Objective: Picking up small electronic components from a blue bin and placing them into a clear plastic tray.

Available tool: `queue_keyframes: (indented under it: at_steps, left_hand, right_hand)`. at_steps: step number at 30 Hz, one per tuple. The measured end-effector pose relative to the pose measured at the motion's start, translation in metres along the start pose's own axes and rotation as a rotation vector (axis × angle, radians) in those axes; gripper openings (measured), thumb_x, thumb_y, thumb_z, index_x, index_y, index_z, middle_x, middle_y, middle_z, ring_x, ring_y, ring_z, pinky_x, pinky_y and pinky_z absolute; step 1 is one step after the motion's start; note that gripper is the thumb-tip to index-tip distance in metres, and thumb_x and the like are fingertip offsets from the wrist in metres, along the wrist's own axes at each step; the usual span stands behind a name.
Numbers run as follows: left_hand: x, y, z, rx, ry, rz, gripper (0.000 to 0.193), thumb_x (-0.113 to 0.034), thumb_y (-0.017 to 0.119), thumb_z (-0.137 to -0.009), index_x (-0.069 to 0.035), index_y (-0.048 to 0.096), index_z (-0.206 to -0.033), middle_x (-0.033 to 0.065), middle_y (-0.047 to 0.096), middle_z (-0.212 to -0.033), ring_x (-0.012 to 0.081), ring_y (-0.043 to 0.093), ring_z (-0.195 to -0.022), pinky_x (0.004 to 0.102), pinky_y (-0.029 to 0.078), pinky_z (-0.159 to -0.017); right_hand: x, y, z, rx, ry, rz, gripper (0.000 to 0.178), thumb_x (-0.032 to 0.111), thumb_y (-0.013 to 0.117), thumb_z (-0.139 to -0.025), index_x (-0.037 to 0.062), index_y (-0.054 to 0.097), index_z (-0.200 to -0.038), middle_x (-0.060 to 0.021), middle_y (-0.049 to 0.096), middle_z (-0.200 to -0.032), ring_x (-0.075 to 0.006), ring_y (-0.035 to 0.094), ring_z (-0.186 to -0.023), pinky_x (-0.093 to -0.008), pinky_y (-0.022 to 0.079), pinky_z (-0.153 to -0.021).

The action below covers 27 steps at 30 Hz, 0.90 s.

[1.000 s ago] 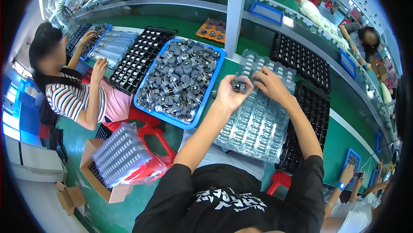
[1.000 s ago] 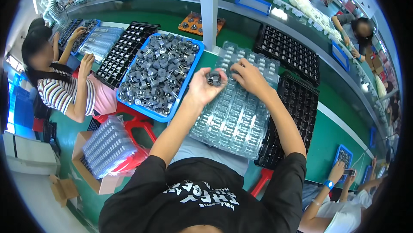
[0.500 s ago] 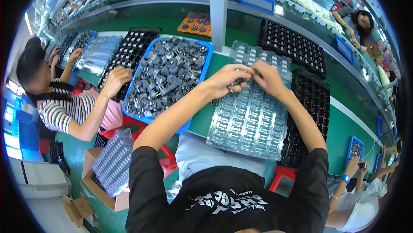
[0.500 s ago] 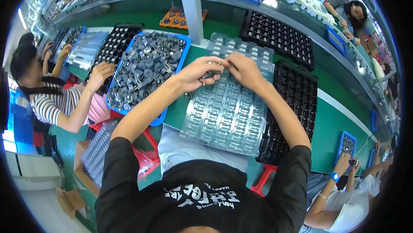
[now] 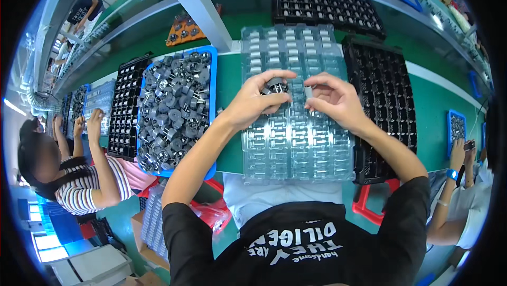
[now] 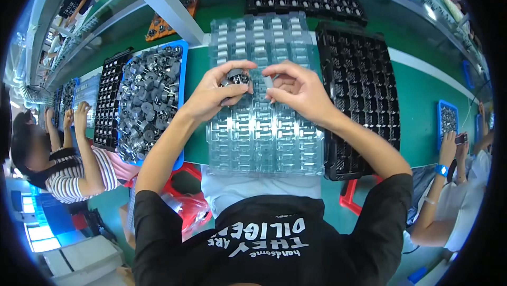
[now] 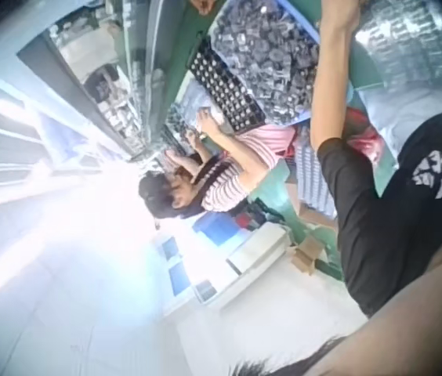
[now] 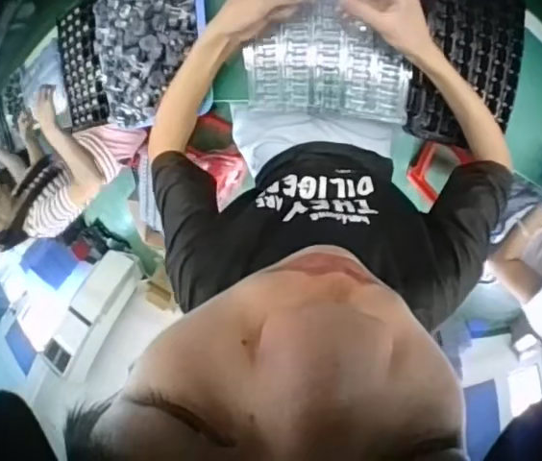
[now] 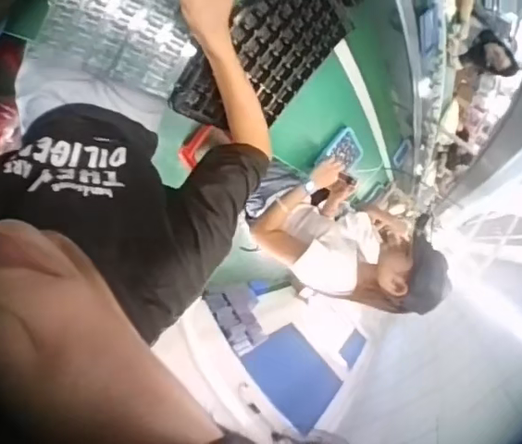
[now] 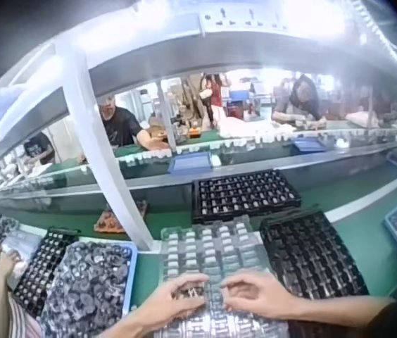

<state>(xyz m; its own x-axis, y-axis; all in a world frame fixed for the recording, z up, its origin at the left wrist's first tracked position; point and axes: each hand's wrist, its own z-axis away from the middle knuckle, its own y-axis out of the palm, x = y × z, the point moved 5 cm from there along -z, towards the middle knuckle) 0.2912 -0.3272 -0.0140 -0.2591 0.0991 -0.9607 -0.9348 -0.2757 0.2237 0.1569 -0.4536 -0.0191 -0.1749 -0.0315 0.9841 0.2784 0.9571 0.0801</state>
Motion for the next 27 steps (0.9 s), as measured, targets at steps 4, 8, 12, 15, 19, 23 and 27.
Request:
queue_keyframes:
  at_steps: [4, 8, 12, 15, 19, 23, 27]
  left_hand:
    - [0.003, 0.004, 0.002, -0.040, 0.124, -0.279, 0.042, -0.008, 0.076, -0.078, -0.005, 0.059, -0.116, 0.0033, 0.058, -0.101, 0.0072, 0.056, -0.080, 0.0216, 0.043, -0.064]
    - [0.009, -0.001, 0.004, -0.087, 0.248, -0.297, 0.044, -0.014, 0.084, -0.070, -0.006, 0.056, -0.103, 0.0033, 0.060, -0.100, 0.0120, 0.058, -0.094, 0.0287, 0.046, -0.080]
    - [0.009, 0.003, 0.007, -0.029, 0.174, -0.103, 0.033, -0.013, 0.076, -0.082, -0.005, 0.056, -0.107, 0.0073, 0.063, -0.093, 0.0105, 0.059, -0.075, 0.0224, 0.045, -0.064]
    - [0.010, 0.001, 0.006, 0.095, 0.031, 0.159, 0.020, -0.013, 0.062, -0.094, -0.002, 0.057, -0.111, 0.0112, 0.064, -0.088, 0.0084, 0.056, -0.063, 0.0192, 0.037, -0.049]
    - [0.009, -0.002, 0.006, 0.074, 0.011, 0.203, 0.023, -0.021, 0.052, -0.101, -0.001, 0.059, -0.111, 0.0127, 0.062, -0.082, 0.0077, 0.053, -0.060, 0.0186, 0.032, -0.045]
    - [0.011, 0.000, 0.005, 0.038, -0.026, 0.209, 0.027, -0.023, 0.053, -0.101, 0.000, 0.060, -0.113, 0.0106, 0.061, -0.084, 0.0080, 0.053, -0.062, 0.0182, 0.033, -0.046]
    - [0.016, -0.001, 0.010, 0.099, -0.077, 0.151, 0.030, -0.022, 0.058, -0.098, 0.003, 0.060, -0.114, 0.0086, 0.061, -0.086, 0.0054, 0.053, -0.064, 0.0166, 0.030, -0.045]
  right_hand:
    - [0.004, 0.005, 0.005, 0.023, -0.029, 0.053, 0.032, -0.004, 0.060, -0.090, -0.0077, 0.054, -0.121, -0.0120, 0.057, -0.104, -0.0178, 0.067, -0.086, -0.0264, 0.055, -0.074]
    - [0.012, 0.011, 0.013, 0.036, -0.227, 0.327, 0.031, -0.003, 0.061, -0.089, -0.0076, 0.055, -0.119, -0.0141, 0.061, -0.104, -0.0183, 0.069, -0.087, -0.0261, 0.056, -0.074]
    - [0.020, 0.015, 0.017, 0.042, -0.389, 0.541, 0.032, -0.004, 0.066, -0.085, -0.0058, 0.058, -0.115, -0.0151, 0.063, -0.104, -0.0195, 0.069, -0.085, -0.0272, 0.057, -0.073]
    - [0.026, 0.021, 0.019, 0.055, -0.467, 0.628, 0.033, -0.004, 0.070, -0.081, -0.0042, 0.060, -0.112, -0.0159, 0.064, -0.104, -0.0216, 0.068, -0.084, -0.0284, 0.056, -0.072]
    - [0.033, 0.027, 0.024, 0.018, -0.654, 0.809, 0.036, -0.003, 0.075, -0.074, -0.0020, 0.063, -0.108, -0.0174, 0.065, -0.102, -0.0268, 0.067, -0.082, -0.0301, 0.056, -0.070]
    - [0.039, 0.037, 0.027, 0.015, -0.849, 0.930, 0.036, -0.002, 0.076, -0.072, -0.0026, 0.063, -0.106, -0.0182, 0.066, -0.101, -0.0299, 0.068, -0.084, -0.0322, 0.057, -0.072]
    - [0.036, 0.040, 0.025, 0.079, -0.842, 0.908, 0.035, -0.002, 0.076, -0.072, -0.0051, 0.062, -0.104, -0.0187, 0.066, -0.104, -0.0318, 0.068, -0.089, -0.0355, 0.058, -0.074]
